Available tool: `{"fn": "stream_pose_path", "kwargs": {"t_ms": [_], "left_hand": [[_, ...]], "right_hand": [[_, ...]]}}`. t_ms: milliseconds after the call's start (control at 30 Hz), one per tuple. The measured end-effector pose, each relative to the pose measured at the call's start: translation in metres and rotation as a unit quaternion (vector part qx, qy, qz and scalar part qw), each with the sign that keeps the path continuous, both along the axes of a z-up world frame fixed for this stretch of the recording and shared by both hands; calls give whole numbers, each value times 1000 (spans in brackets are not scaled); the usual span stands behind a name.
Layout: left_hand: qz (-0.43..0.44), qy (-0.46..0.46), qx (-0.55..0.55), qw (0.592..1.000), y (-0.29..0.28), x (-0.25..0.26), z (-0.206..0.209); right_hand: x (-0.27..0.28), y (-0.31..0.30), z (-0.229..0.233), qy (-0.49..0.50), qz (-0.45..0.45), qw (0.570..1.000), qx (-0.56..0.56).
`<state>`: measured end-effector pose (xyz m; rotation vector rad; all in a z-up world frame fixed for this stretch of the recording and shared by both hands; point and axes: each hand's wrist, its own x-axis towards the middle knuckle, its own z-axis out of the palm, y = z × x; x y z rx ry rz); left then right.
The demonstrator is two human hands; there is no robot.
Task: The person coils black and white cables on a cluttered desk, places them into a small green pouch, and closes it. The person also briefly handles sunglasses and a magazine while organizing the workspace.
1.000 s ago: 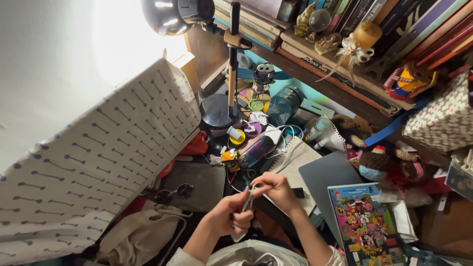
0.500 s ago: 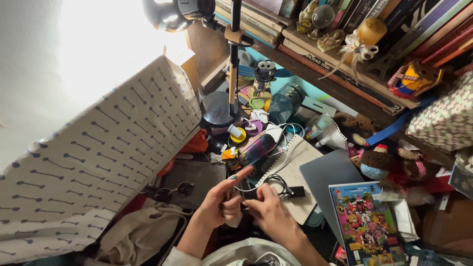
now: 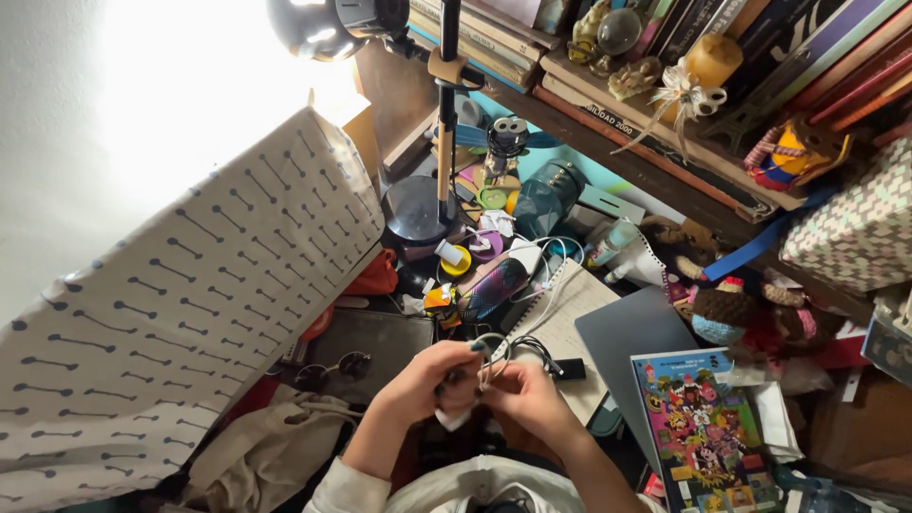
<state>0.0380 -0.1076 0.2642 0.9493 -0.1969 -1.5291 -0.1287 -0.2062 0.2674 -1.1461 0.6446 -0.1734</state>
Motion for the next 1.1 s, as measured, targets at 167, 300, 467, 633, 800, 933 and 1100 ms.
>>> {"fn": "stream_pose_path", "kwargs": {"t_ms": [167, 300, 467, 633, 800, 933, 1100], "left_hand": [[-3, -158, -21, 987, -9, 8, 17], [130, -214, 31, 968, -12, 6, 34], [121, -341, 51, 931, -10, 11, 38], [80, -306, -1, 949, -13, 8, 16], [114, -137, -64, 982, -32, -8, -6], [50, -169, -125, 976, -26, -7, 28], [61, -2, -182, 982, -30, 8, 45]], "right_hand": [[10, -6, -19, -24, -40, 999, -27], [9, -6, -7, -116, -38, 991, 63], [12, -16, -6, -141, 15, 987, 71], [0, -26, -49, -322, 83, 919, 212], [8, -40, -42, -177, -24, 939, 294], [11, -34, 17, -185, 35, 955, 231], [1, -47, 5, -139, 57, 989, 8]]}}
